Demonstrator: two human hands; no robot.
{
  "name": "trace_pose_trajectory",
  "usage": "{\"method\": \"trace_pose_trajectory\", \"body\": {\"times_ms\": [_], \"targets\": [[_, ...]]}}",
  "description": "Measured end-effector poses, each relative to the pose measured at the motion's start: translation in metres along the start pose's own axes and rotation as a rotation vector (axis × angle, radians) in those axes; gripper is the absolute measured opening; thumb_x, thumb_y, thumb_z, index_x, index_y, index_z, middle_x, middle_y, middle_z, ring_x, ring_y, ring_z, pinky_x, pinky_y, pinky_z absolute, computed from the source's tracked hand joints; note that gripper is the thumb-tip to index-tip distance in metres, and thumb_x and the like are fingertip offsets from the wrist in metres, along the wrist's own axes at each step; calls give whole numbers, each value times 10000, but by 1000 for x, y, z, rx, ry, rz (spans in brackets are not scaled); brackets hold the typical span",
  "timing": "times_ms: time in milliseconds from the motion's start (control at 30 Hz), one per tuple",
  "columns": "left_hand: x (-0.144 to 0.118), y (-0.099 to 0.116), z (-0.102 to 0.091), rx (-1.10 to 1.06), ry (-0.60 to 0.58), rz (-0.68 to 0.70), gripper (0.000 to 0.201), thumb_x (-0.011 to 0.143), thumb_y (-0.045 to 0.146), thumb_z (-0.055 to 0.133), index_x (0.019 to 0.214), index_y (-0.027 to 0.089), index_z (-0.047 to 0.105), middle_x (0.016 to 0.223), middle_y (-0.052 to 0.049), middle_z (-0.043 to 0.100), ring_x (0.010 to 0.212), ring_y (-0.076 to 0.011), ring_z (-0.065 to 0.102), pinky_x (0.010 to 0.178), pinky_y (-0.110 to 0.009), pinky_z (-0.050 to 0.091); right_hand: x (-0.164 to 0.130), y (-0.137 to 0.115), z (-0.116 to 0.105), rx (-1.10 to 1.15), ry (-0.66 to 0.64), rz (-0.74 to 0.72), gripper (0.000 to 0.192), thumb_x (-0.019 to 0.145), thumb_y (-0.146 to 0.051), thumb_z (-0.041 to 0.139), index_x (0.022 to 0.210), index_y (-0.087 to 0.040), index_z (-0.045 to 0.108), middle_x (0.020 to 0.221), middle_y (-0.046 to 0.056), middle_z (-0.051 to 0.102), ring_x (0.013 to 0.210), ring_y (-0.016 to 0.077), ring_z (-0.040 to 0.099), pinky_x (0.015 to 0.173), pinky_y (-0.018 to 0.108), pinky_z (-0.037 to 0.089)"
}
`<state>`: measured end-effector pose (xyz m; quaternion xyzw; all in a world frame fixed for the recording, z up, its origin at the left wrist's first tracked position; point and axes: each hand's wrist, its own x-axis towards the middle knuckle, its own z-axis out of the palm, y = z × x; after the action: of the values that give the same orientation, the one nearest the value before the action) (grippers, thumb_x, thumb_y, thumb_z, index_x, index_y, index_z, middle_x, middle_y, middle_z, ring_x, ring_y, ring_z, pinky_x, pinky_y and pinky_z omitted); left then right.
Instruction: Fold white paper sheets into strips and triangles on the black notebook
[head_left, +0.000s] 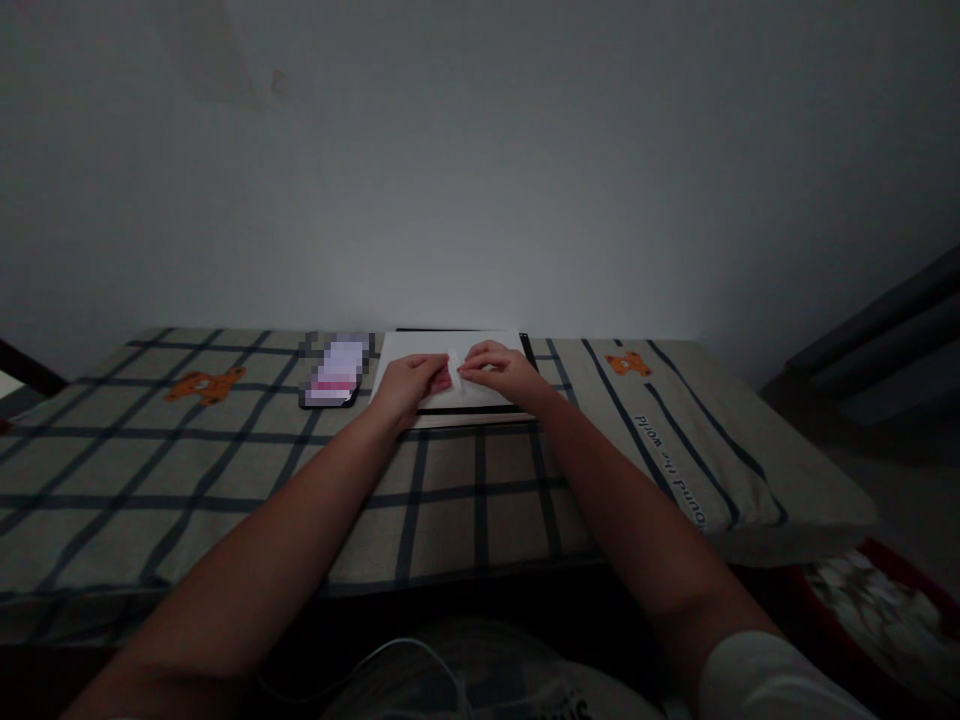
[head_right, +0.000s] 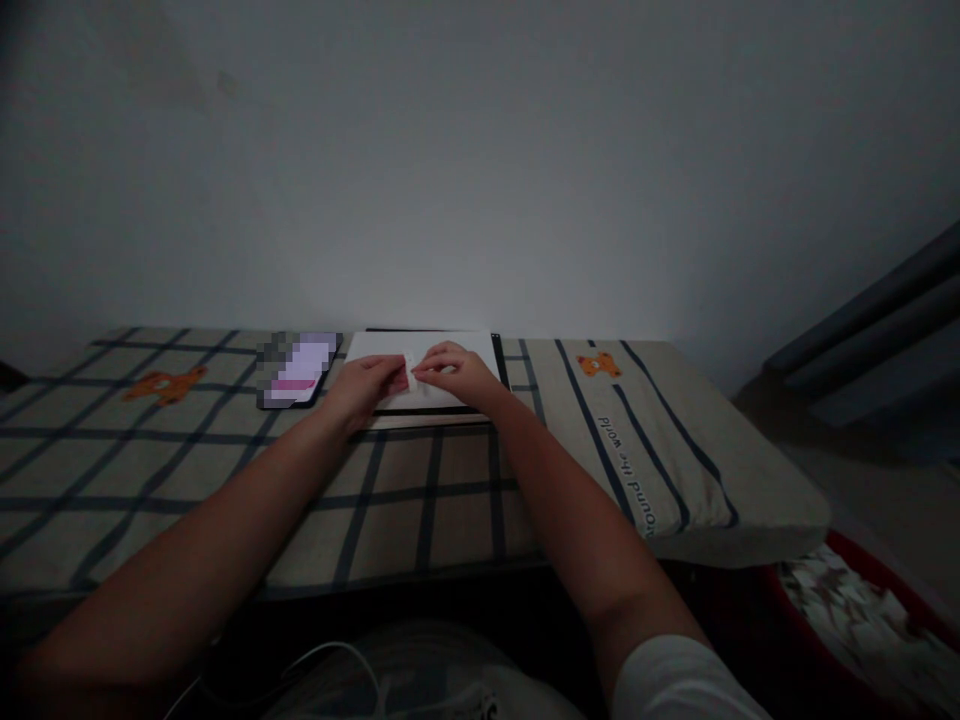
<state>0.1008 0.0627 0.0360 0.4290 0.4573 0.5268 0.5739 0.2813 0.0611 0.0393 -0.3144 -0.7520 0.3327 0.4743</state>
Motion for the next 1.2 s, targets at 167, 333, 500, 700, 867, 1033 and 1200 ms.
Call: {"method": "trace_pose_trajectory", "body": {"times_ms": [167,333,500,700,867,1033,1200], "targets": [[-1,1,0,-45,2,31,159,718,249,714,758,101,672,740,-32,681,628,-83,617,731,-230,538,0,5,1,4,-88,98,157,741,-362,695,813,-237,758,888,34,699,873,161,615,832,321,454],[-1,0,0,-35,10,34,160,729,251,699,784,104,667,757,-44,683,641,-90,624,724,-230,542,0,7,3,53,-124,253,222,722,-371,696,846,-198,757,773,26,714,710,138,607,698,286,462],[2,0,-2,-62,-14,16,154,712,244,703,772,110,656,751,-46,679,618,-92,621,698,-229,545,0,9,3,67,-97,276,258,715,-398,700,835,-175,754,710,25,697,665,128,593,664,272,456],[-3,3,0,-7,-18,29,179,691,274,735,774,131,666,768,-39,675,640,-105,626,697,-247,546,0,8,3,75,-96,260,213,710,-360,701,820,-186,757,713,20,699,666,126,593,666,276,459],[-6,3,3,14,23,45,270,595,225,812,798,114,672,766,-22,676,652,-91,619,731,-243,541,-1,7,4,114,-117,251,201,691,-326,720,838,-193,754,802,29,726,738,137,628,733,293,480],[-1,2,1,-19,51,77,252,608,227,797,797,118,671,765,-8,671,645,-80,611,731,-236,531,-1,5,5,224,-88,279,291,705,-350,714,940,-180,726,804,36,717,734,142,639,673,282,495],[1,2,0,-64,87,83,298,585,233,818,814,115,668,776,-12,671,657,-84,614,719,-235,532,0,7,6,222,-58,246,367,671,-346,753,993,-192,669,794,19,693,744,138,638,693,281,509]]}}
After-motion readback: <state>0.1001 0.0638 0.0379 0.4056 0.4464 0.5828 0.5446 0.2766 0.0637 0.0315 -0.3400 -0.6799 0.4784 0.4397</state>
